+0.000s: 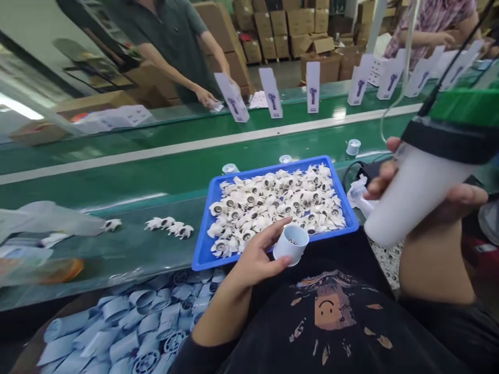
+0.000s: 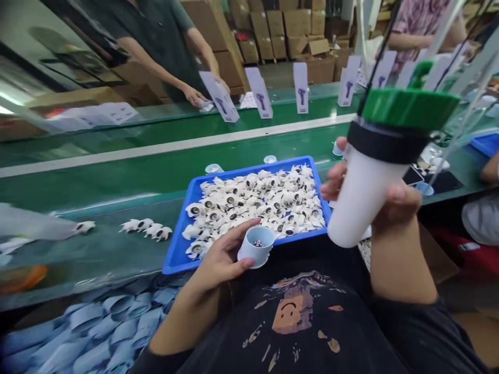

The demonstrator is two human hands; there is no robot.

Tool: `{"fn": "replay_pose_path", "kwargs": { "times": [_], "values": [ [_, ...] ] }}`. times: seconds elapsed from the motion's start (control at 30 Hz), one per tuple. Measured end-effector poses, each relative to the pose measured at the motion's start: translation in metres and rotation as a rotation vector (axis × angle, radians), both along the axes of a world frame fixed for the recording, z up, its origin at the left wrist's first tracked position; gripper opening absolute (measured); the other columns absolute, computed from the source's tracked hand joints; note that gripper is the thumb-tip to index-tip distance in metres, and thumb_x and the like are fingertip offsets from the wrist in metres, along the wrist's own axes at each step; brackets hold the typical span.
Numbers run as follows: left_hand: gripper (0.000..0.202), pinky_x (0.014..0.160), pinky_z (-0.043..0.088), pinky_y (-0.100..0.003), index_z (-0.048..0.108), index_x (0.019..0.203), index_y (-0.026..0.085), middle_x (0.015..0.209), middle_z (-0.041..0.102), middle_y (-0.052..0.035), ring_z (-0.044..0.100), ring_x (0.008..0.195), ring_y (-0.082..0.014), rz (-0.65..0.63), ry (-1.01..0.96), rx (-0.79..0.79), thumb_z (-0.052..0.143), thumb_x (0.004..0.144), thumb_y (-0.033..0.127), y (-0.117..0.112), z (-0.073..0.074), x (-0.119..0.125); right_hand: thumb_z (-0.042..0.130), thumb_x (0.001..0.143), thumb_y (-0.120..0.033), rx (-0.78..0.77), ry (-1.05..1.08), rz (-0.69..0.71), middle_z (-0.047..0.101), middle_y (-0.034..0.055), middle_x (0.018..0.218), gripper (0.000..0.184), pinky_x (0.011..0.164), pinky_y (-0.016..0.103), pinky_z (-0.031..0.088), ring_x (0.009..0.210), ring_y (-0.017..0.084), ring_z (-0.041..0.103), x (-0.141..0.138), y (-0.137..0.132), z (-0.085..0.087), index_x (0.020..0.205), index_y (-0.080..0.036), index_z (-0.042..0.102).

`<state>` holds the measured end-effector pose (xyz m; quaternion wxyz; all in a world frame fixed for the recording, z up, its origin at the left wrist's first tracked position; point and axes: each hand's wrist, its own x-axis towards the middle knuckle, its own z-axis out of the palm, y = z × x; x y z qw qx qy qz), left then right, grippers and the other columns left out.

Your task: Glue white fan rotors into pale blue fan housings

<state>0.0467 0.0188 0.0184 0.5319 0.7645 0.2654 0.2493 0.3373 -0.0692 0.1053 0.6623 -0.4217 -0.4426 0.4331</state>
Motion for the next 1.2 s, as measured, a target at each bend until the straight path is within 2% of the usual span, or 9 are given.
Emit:
{"fn": "replay_pose_path", "kwargs": {
  "times": [0.13,0.23,0.33,0.43,0.53,0.87,1.03,1.1,1.2],
  "values": [
    [0.051,0.098,0.049,-0.044,0.056,0.115,0.022,0.116,0.064,-0.011,0.061,0.113,-0.0283,-0.111,-0.053,0.263,0.058,0.064,0.018,-0.009,0.007,0.04,0.069,0.054,-0.046,0.078,0.171,0.06,0.063,-0.0041,0.079,0.062,0.062,0.033,0.055,0.064,0.015,0.063,-0.032,0.009,0.024,0.11,-0.025,0.055],
    [0.052,0.094,0.05,-0.041,0.053,0.113,0.021,0.113,0.064,-0.0094,0.062,0.106,-0.0262,-0.098,-0.055,0.42,0.056,0.062,0.015,-0.017,0.008,0.06,0.074,0.061,-0.045,0.173,0.194,0.004,0.063,-0.0042,0.079,0.053,0.062,0.029,0.056,0.065,0.014,0.063,-0.054,0.017,0.03,0.107,-0.024,0.056],
    [0.05,0.08,0.053,-0.036,0.053,0.112,0.02,0.101,0.065,-0.0072,0.063,0.09,-0.0238,-0.028,-0.012,0.441,0.07,0.067,0.032,-0.023,0.009,0.068,0.076,0.066,-0.054,0.245,0.171,-0.033,0.064,-0.002,0.08,0.056,0.059,0.028,0.058,0.066,0.016,0.065,-0.067,0.022,0.025,0.11,-0.024,0.057],
    [0.044,0.064,0.049,-0.032,0.058,0.091,0.02,0.078,0.063,-0.0025,0.058,0.07,-0.0187,-0.013,0.006,0.438,0.073,0.068,0.054,-0.027,0.013,0.069,0.078,0.068,-0.053,0.238,0.139,-0.035,0.065,-0.0017,0.081,0.055,0.057,0.028,0.058,0.067,0.017,0.066,-0.074,0.023,0.017,0.111,-0.026,0.057],
    [0.035,0.059,0.044,-0.028,0.056,0.074,0.02,0.067,0.058,0.0001,0.051,0.06,-0.0144,-0.024,-0.04,0.465,0.067,0.074,0.053,-0.029,0.017,0.068,0.076,0.072,-0.052,0.209,0.069,-0.038,0.064,-0.0023,0.081,0.051,0.06,0.03,0.058,0.068,0.017,0.067,-0.076,0.022,0.014,0.111,-0.027,0.057],
    [0.03,0.061,0.045,-0.028,0.059,0.076,0.02,0.069,0.06,-0.0002,0.054,0.063,-0.0154,-0.022,-0.045,0.374,0.066,0.072,0.048,-0.03,0.019,0.07,0.077,0.069,-0.048,0.175,0.124,-0.069,0.063,-0.0048,0.076,0.052,0.057,0.027,0.054,0.064,0.014,0.063,-0.085,0.021,0.022,0.109,-0.023,0.057],
    [0.051,0.072,0.053,-0.033,0.062,0.112,0.022,0.101,0.072,-0.0049,0.067,0.085,-0.0233,-0.15,0.13,0.271,0.075,0.069,0.048,-0.017,0.023,0.057,0.082,0.06,-0.056,0.095,0.089,-0.047,0.064,-0.0022,0.084,0.063,0.065,0.032,0.057,0.07,0.018,0.064,-0.066,0.019,0.016,0.111,-0.029,0.058],
    [0.063,0.082,0.054,-0.038,0.059,0.123,0.024,0.115,0.071,-0.0071,0.068,0.099,-0.0276,-0.089,0.205,0.316,0.076,0.068,0.051,-0.002,0.016,0.04,0.083,0.054,-0.061,0.056,0.065,-0.115,0.063,-0.0015,0.084,0.07,0.065,0.034,0.056,0.069,0.019,0.062,-0.05,0.014,0.013,0.112,-0.032,0.059],
    [0.056,0.089,0.053,-0.041,0.062,0.115,0.023,0.113,0.071,-0.0079,0.067,0.102,-0.0292,0.267,0.211,0.408,0.073,0.07,0.055,0.024,-0.006,0.009,0.082,0.055,-0.061,-0.012,-0.069,-0.288,0.061,-0.0002,0.088,0.068,0.069,0.036,0.056,0.073,0.02,0.062,-0.027,0.004,0.004,0.114,-0.036,0.059]
  ]
}}
